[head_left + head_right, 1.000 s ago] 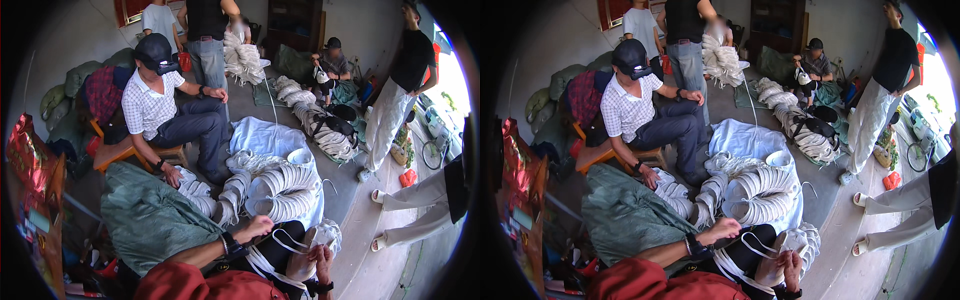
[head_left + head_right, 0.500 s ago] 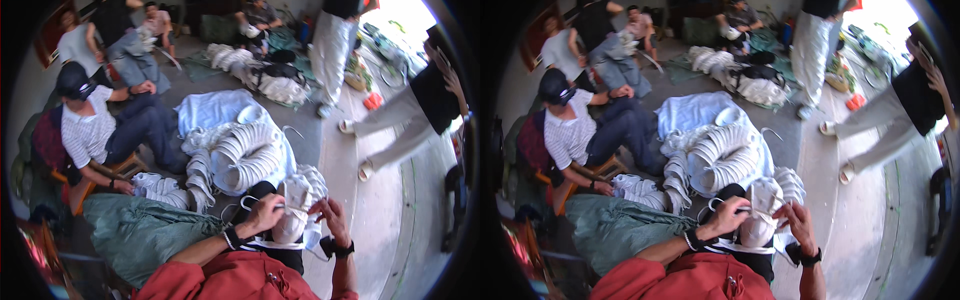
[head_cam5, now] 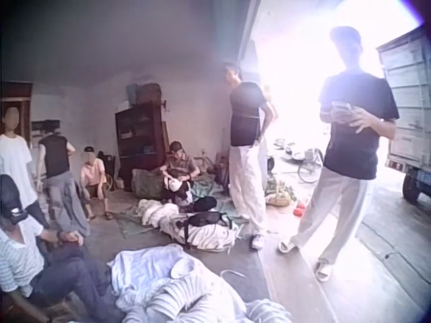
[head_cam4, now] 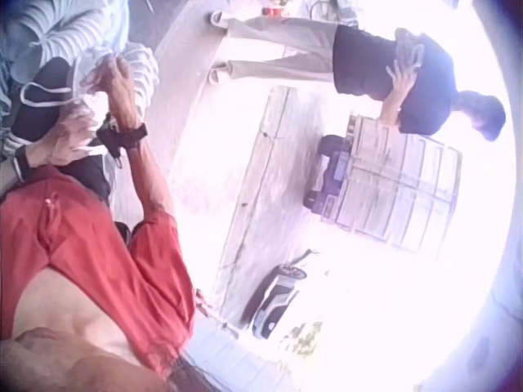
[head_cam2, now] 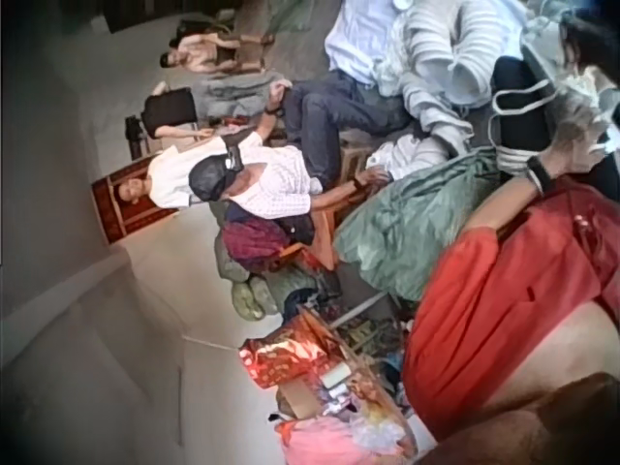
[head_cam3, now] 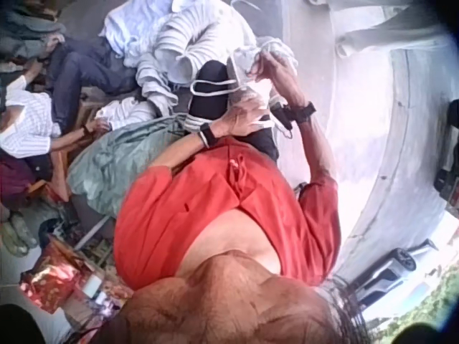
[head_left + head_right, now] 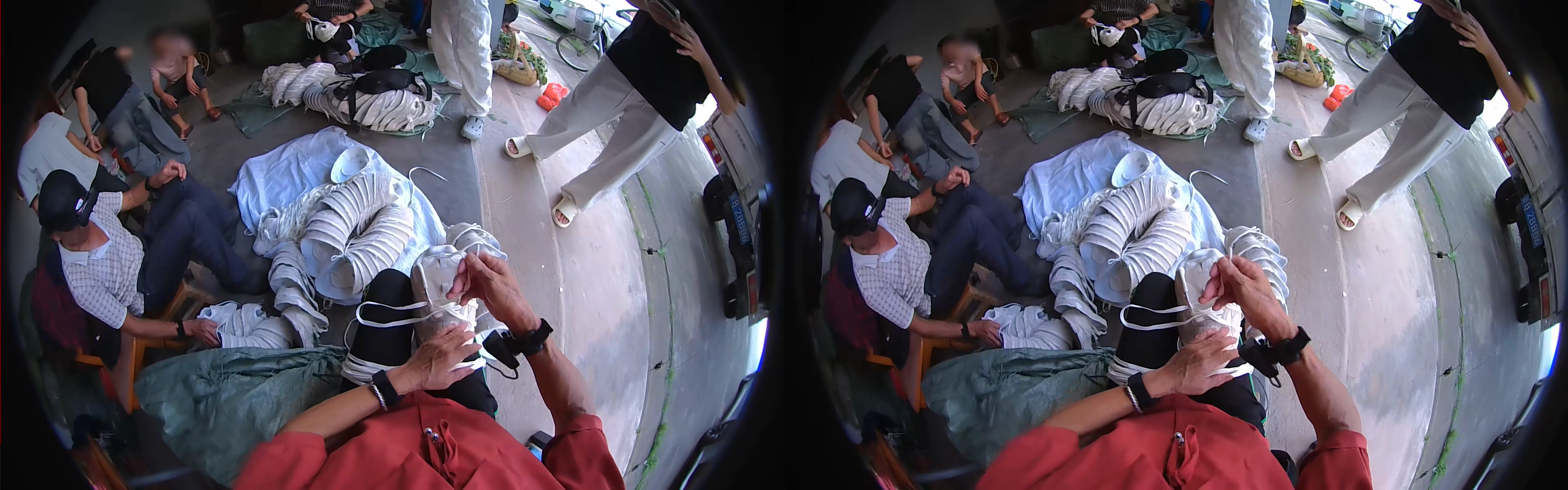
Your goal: The recorder is threading laces into a white sneaker component as part of a manufacturing batch.
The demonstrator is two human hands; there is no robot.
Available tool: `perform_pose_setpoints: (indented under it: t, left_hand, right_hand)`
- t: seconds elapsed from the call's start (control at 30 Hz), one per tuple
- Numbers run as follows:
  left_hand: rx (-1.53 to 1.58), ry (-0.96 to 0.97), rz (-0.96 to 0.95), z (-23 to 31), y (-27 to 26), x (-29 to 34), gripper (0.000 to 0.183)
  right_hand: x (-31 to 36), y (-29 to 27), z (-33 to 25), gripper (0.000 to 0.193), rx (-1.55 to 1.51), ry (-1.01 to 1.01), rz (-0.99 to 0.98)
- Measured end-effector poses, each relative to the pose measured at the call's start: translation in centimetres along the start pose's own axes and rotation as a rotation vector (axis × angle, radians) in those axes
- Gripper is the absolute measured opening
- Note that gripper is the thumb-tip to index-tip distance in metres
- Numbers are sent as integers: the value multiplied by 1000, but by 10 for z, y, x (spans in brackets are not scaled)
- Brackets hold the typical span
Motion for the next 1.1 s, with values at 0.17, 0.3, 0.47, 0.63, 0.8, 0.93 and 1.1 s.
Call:
perform_pose_setpoints:
  t: [0.17, 0.3, 0.47, 0.63, 0.8, 0.93, 1.1]
  left_hand:
    - [18, -39, -139, -9, 28, 8, 41]
    - [33, -36, -151, -12, 31, 11, 40]
    - [90, -52, -17, -6, 7, 10, 30]
    - [311, -477, 552, -37, -83, 14, 17]
    - [463, -307, 372, -25, -121, -38, 26]
    - [876, -346, 264, -24, -122, -45, 33]
    - [1199, -556, 583, -61, -133, -25, 30]
  right_hand:
    - [-9, 50, -62, 31, 251, -133, -61]
    - [20, 109, -144, 30, 32, -407, -376]
    - [60, 136, -171, 32, 92, -531, -350]
    - [73, 137, -165, 33, 44, -523, -413]
    - [74, 142, -147, 33, 261, -468, -470]
    - [52, 93, -146, 36, 438, -632, -241]
    - [15, 2, -83, 37, 883, -468, 64]
Point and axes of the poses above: each hand's wrist, its own x-axis away from the middle knuckle, its own y-axis out of the palm, z = x × y, the point moved 6 cm from there along -x, towards the middle knuckle, and after that the axes turned 8 degrees about -x, right-handed, at the moved point
